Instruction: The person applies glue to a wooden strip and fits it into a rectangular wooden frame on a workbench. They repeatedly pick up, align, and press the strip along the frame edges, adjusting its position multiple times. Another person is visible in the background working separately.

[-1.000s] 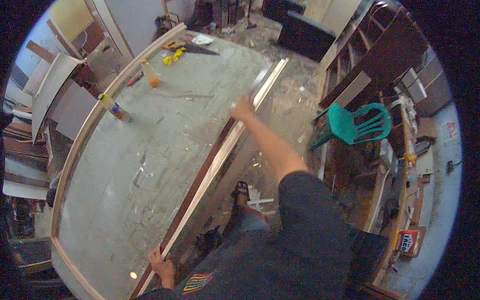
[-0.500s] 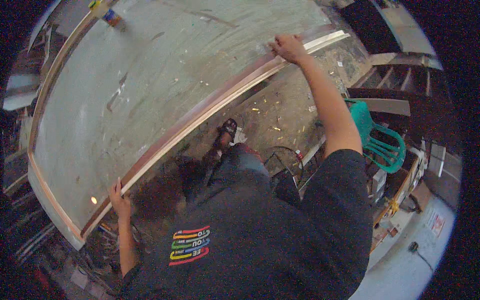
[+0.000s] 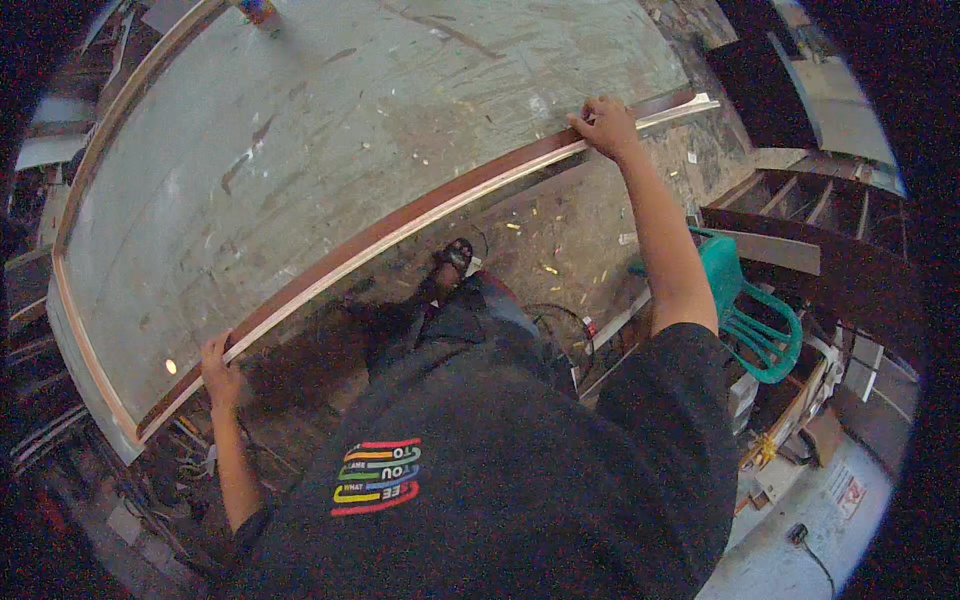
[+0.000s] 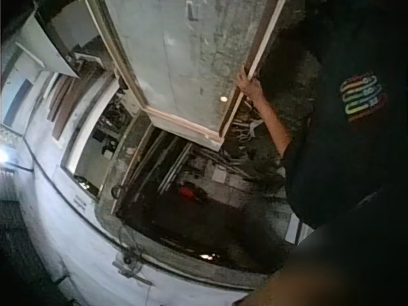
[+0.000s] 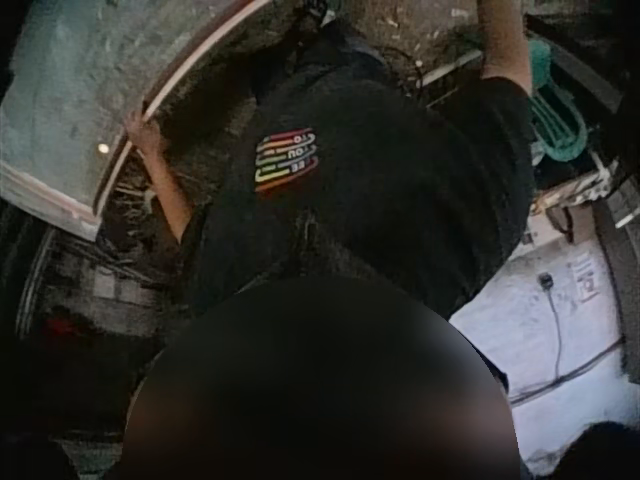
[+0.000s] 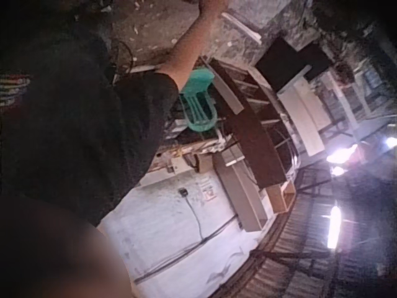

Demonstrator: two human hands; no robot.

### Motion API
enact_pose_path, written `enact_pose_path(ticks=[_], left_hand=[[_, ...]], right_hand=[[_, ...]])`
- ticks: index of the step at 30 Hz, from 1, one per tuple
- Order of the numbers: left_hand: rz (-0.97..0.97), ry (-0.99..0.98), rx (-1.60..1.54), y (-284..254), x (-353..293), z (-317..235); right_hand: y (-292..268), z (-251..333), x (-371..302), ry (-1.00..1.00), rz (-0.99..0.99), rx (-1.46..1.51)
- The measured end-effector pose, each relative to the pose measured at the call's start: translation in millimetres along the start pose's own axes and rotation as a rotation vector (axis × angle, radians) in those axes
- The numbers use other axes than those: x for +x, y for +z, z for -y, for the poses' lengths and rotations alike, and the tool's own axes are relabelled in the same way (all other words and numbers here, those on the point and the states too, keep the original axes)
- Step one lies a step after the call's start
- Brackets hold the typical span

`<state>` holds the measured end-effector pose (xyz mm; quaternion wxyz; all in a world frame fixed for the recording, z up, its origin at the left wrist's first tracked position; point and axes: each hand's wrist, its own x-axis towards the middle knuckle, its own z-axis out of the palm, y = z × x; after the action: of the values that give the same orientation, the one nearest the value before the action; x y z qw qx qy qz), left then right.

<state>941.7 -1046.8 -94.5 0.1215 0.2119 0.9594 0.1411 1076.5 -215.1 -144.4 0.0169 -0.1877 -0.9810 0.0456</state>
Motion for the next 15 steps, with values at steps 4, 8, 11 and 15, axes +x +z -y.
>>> enact_pose_path(ticks=[4,8,11,15], left_hand=[[0.045,0.008,0.031,-4.0,3.7,-1.4],[0.006,0.033,0.095,-4.1,3.7,-3.5],[0.001,0.008,0.101,-4.3,3.5,-3.9],[-0.016,0.082,0.068,-4.3,3.8,-2.2]], right_hand=[[6.5,-12.0,10.4,0.022,0.054,-0.026],[3.4,-12.0,10.5,0.007,0.111,-0.092],[-4.6,-5.4,4.8,0.045,0.067,-0.107],[-27.0,-7.8,4.2,0.002,0.036,-0.132]])
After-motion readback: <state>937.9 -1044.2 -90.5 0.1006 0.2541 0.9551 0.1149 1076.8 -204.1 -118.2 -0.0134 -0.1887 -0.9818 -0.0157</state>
